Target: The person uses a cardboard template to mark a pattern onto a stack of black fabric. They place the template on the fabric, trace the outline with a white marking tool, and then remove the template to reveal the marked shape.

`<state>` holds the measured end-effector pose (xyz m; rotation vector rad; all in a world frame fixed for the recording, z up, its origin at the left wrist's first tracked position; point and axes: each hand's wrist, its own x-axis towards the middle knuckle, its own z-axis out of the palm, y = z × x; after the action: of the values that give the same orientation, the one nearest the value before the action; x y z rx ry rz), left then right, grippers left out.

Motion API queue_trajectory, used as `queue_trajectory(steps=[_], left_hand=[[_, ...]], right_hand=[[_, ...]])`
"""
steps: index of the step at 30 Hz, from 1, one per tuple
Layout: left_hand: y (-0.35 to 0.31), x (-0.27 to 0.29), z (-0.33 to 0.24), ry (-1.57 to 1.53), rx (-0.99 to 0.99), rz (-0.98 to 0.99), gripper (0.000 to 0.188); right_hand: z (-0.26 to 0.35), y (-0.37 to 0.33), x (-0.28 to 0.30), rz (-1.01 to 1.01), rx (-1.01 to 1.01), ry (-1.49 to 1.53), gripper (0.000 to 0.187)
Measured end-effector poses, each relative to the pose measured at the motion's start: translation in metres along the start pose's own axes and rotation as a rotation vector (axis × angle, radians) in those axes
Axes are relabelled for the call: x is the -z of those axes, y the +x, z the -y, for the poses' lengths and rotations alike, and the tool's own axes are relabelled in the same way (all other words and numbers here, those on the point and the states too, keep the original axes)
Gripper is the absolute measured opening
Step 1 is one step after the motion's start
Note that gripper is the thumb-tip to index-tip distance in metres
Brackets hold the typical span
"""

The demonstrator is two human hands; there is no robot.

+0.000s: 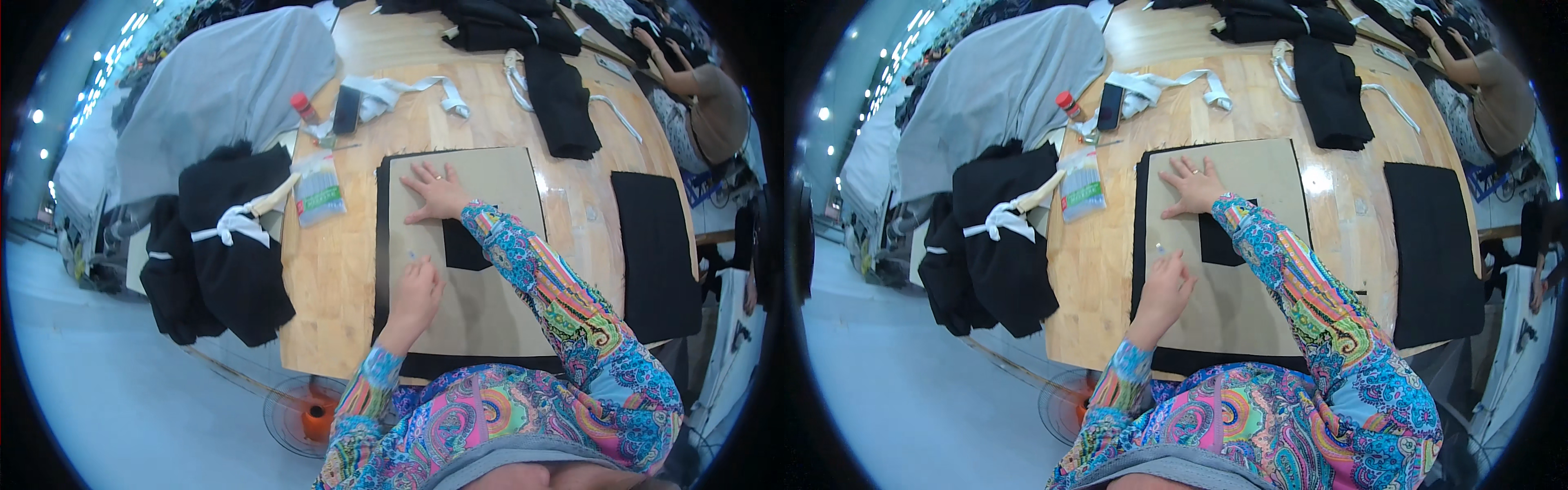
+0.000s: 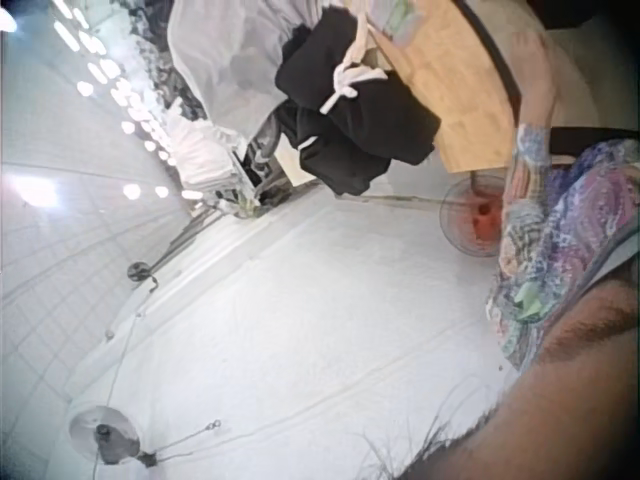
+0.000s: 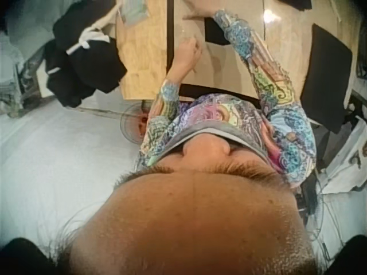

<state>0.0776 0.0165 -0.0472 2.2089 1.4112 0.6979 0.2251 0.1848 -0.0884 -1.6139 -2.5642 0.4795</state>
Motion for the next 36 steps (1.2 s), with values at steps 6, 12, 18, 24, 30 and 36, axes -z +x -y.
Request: queue_trajectory(steps=[6,12,18,24,30,36], left_hand=[[0.036,-0.026,0.008,0.199,-0.025,0.122,0.021],[0.045,-0.017,0.004,0.234,0.062,0.208,0.022],[0.049,-0.014,0.0,0.231,0.087,0.224,0.019],[0.067,-0.018,0.005,0.058,0.251,0.216,0.027],[0.117,-0.039,-0.021,-0.978,0.463,0.076,0.031],[0.145,-0.092,-0.029,-1.106,0.504,0.072,0.017]], right_hand=[[-0.009,-0.007,-0.001,-0.06,-0.005,0.038,0.096],[-0.059,-0.032,0.017,-0.147,-0.018,0.311,0.096],[-0.095,-0.149,0.057,0.137,-0.081,-0.106,0.1],[-0.092,-0.162,0.053,0.104,-0.13,-0.162,0.102],[-0.088,-0.159,0.061,0.15,-0.147,-0.188,0.103],[-0.09,-0.161,0.054,0.088,-0.121,-0.151,0.097]])
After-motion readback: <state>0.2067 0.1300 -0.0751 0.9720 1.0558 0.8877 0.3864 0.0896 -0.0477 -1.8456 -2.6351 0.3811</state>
